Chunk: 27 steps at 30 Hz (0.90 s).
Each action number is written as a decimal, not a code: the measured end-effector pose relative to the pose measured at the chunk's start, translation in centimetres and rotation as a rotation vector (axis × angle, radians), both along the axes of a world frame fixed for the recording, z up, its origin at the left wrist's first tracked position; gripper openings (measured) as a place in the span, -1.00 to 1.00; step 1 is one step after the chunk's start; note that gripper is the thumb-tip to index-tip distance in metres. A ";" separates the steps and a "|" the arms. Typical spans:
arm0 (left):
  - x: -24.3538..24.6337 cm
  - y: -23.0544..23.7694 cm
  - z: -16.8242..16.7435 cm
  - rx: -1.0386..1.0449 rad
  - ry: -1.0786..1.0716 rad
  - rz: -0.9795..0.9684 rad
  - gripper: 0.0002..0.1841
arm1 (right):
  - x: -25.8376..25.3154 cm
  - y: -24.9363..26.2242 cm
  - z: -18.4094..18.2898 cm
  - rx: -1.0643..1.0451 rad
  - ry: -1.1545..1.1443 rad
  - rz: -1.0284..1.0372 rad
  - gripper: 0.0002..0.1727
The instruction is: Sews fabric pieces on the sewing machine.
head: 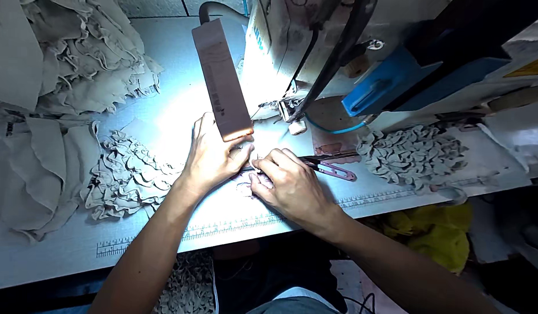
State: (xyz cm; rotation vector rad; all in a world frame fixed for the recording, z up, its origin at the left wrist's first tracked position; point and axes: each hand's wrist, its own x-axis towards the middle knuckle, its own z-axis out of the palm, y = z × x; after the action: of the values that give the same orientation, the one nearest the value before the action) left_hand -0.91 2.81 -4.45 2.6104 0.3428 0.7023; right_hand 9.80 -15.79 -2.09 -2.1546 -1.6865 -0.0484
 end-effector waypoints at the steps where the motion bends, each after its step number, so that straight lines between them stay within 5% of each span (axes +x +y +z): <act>1: 0.0 0.0 -0.2 0.042 0.034 -0.012 -0.73 | 0.2 -0.1 0.4 -0.036 -0.008 -0.008 -0.66; 4: 0.0 0.1 0.0 0.071 0.086 -0.005 -0.73 | 1.6 0.2 1.2 -0.097 0.094 -0.020 -0.62; 7: 0.0 0.2 0.1 0.064 0.108 -0.003 -0.72 | 3.5 1.1 0.9 0.061 0.189 0.045 -0.74; 13: -0.4 -0.3 0.2 0.058 0.108 -0.008 -0.75 | 5.9 2.5 -1.3 0.112 0.061 0.254 -0.70; 23: -0.4 -0.7 1.0 0.206 0.041 -0.144 -0.73 | 5.8 2.0 -2.1 0.054 -0.056 0.258 -0.68; 27: -0.6 -0.9 1.0 0.231 0.108 -0.036 -0.66 | 5.9 2.0 -2.2 0.048 -0.059 0.254 -0.67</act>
State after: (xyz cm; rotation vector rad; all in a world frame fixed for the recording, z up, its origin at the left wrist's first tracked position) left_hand -1.47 1.93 -3.50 2.8730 0.2589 0.6232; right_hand 15.68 -13.77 -4.29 -1.9060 -1.9587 -0.0801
